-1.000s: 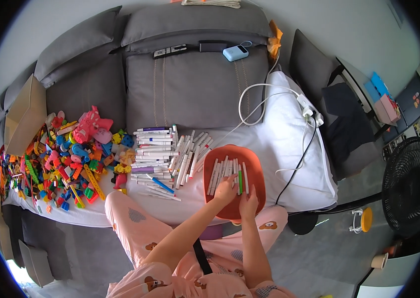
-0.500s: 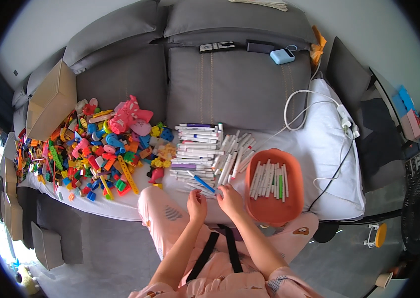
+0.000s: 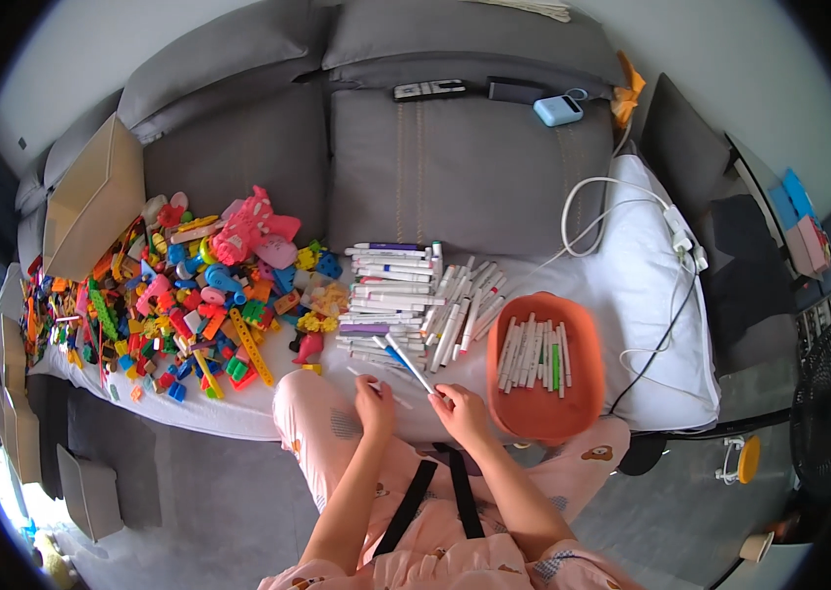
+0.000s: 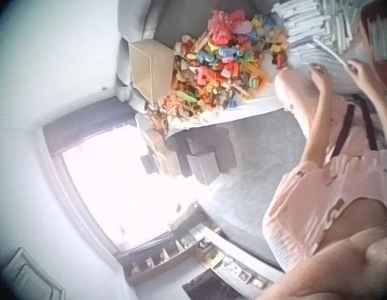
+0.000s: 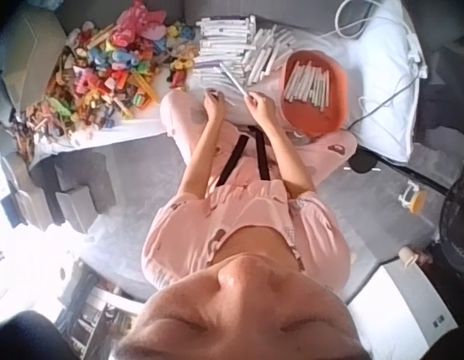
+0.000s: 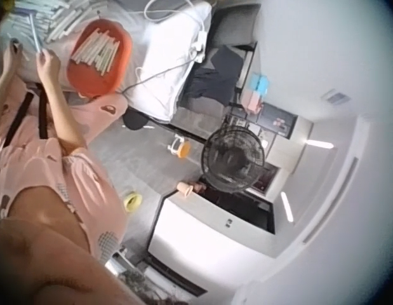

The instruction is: The person picks up markers one by one and places them into a red bowl.

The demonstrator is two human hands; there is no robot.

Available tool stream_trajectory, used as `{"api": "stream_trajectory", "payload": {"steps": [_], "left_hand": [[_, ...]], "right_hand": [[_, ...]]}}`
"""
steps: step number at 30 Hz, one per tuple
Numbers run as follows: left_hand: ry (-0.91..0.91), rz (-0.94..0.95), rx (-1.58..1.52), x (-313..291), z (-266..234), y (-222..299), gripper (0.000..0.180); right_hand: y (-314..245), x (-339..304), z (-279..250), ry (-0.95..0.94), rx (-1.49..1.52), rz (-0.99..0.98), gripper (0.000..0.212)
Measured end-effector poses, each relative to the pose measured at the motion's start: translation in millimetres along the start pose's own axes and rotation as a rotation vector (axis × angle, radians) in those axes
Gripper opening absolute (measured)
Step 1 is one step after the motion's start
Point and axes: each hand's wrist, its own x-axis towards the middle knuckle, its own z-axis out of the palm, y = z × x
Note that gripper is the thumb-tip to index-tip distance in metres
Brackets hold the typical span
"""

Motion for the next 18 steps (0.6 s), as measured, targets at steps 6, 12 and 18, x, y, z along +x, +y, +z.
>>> {"api": "stream_trajectory", "payload": {"steps": [6, 12, 18], "left_hand": [[-0.181, 0.175, -0.423, -16, 21, 100, 0.036], [-0.509, 0.541, 0.109, -24, 96, 179, 0.044], [-0.587, 0.395, 0.684, -28, 141, 184, 0.037]], "right_hand": [[26, 1, -57, 0.413, 0.407, 0.206, 0.025], [83, -13, -89, 0.300, 0.532, 0.572, 0.028], [119, -24, -75, 0.271, 0.210, 0.401, 0.030]]}}
